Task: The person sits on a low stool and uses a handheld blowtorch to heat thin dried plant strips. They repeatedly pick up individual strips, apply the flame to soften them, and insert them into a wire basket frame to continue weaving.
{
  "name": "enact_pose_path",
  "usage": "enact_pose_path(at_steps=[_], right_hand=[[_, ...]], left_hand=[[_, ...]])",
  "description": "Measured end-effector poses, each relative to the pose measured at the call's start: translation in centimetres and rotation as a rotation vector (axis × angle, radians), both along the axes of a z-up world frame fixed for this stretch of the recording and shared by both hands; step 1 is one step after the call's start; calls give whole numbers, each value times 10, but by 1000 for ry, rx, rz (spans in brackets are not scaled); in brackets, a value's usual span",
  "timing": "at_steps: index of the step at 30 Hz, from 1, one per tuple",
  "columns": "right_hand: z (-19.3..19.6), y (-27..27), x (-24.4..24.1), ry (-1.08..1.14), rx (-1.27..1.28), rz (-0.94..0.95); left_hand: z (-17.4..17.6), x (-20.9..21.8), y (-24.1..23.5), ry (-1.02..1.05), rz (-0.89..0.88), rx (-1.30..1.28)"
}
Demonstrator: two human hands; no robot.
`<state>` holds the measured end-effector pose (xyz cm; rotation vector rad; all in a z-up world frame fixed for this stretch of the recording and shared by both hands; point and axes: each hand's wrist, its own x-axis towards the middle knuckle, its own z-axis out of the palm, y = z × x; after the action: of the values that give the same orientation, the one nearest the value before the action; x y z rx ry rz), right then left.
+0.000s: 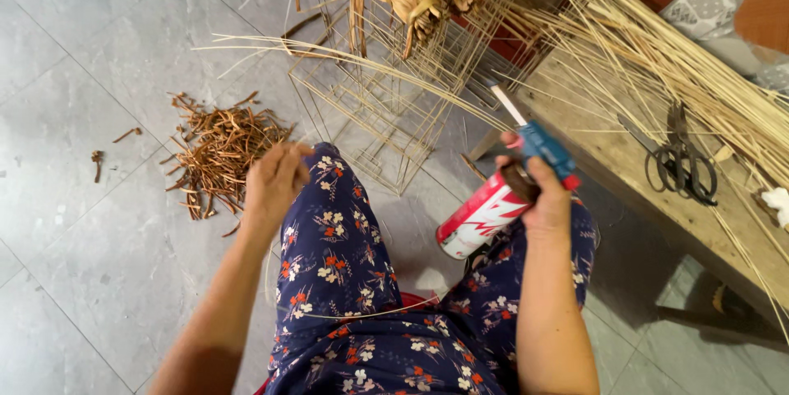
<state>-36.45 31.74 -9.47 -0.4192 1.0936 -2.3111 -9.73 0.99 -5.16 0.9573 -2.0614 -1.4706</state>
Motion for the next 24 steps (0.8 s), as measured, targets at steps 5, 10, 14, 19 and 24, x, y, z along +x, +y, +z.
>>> enact_pose_path(at_steps=[5, 10, 14, 19, 24], right_hand=[[-5, 26, -52, 41, -18, -90], [-14, 51, -89, 52, -57, -133], [-25, 75, -76, 119, -85, -171], [-26, 113, -64, 111, -98, -139], [-32, 136, -50, 32, 66, -204]], left_hand=[[79, -42, -23, 238, -292, -385], [149, -127, -27, 27, -243, -742], [177, -229, -34, 220, -357, -770], [184, -346, -22, 147, -405, -432], [182, -355, -72, 161, -346, -264]])
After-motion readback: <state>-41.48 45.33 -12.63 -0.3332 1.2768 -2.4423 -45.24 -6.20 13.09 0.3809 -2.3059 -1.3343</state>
